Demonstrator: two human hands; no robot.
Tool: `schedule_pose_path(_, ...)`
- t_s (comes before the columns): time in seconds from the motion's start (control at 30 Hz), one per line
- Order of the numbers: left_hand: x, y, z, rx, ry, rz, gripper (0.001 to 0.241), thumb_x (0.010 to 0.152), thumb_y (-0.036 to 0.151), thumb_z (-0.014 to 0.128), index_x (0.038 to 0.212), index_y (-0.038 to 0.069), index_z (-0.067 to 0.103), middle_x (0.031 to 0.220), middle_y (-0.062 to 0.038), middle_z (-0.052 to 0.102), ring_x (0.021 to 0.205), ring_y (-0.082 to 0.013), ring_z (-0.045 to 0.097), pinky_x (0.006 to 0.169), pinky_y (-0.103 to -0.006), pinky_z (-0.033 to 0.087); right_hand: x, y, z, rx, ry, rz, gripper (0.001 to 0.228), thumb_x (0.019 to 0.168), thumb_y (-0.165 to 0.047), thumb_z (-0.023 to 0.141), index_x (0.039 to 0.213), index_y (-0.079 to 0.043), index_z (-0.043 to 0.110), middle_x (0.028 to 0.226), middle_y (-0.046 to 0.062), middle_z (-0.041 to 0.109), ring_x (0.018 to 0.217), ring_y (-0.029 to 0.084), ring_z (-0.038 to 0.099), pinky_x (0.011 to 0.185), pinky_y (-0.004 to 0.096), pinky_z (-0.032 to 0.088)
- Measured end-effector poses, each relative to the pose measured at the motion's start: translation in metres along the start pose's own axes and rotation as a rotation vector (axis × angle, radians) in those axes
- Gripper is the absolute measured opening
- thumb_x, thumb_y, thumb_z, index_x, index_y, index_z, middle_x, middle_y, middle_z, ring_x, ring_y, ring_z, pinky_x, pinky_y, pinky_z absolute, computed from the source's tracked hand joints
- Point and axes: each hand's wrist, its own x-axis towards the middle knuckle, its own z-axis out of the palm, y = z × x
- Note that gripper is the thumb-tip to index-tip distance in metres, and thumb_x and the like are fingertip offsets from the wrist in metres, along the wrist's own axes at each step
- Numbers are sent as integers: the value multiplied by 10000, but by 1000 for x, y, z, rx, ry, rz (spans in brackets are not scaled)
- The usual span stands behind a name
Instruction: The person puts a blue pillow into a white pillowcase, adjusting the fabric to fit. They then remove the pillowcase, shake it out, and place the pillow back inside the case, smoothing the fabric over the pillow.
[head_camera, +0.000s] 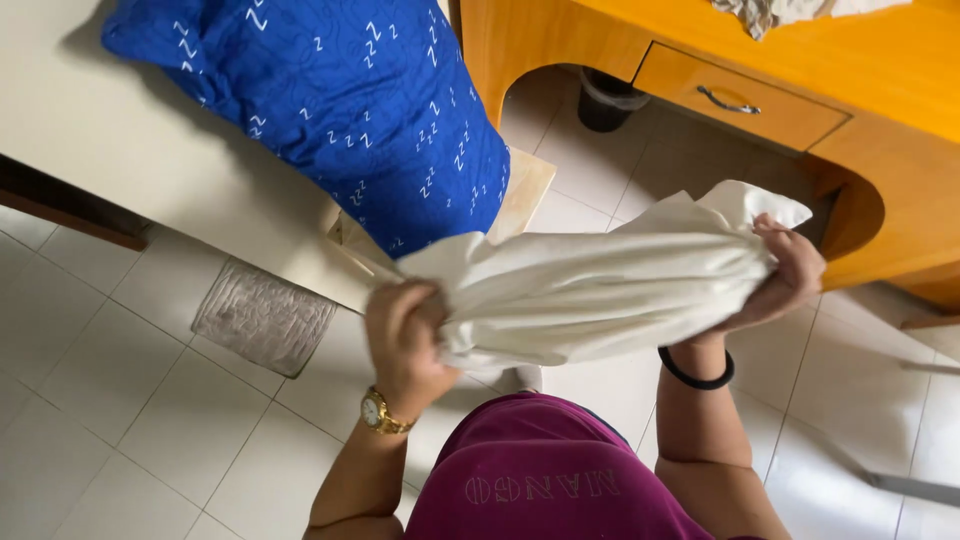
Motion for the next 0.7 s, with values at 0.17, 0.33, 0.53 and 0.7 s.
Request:
schedule_pose_path(0.17, 12, 16, 53, -644, -546, -51, 1156, 753, 685, 762, 1554, -20, 318, 1600, -329, 320, 1500, -478, 335, 1217, -600, 317, 11, 17, 26, 228, -120, 4, 408, 947, -175, 843, 1139, -56, 503, 1138, 124, 580, 1042, 281, 667, 933, 424, 617)
schedule_pose_path(0.33, -47, 10, 165, -1119, -532, -493, 777, 969, 196, 722, 1590, -2, 300, 1570, -271, 456, 1462, -363, 464, 1217, -521, 374, 24, 9, 58, 446, -406, -147, 353, 873, -204, 800, 1064, -67, 536, 1029, 119, 603, 1022, 294, 692, 900, 442, 565)
schedule_pose_path(0.53, -46, 2, 179, -943, -686, -826, 258, 983, 76, 605, 1240, 56, 620, 979, -39, 676, 860, -122, 649, 686, -301, 589, 54, 59, 51, 159, -370, -247, 333, 916, -240, 783, 1085, -50, 569, 1058, 153, 649, 1022, 286, 658, 964, 478, 523)
schedule_pose_path(0.7, -20, -70, 117, -931, 7, -789, 132, 1106, 113, 523, 1184, 31, 592, 926, 19, 591, 770, -33, 492, 669, -217, 441, 70, 102, 33, -111, -382, -343, 314, 934, -197, 842, 1078, -40, 611, 1076, 138, 645, 1036, 305, 632, 966, 444, 543)
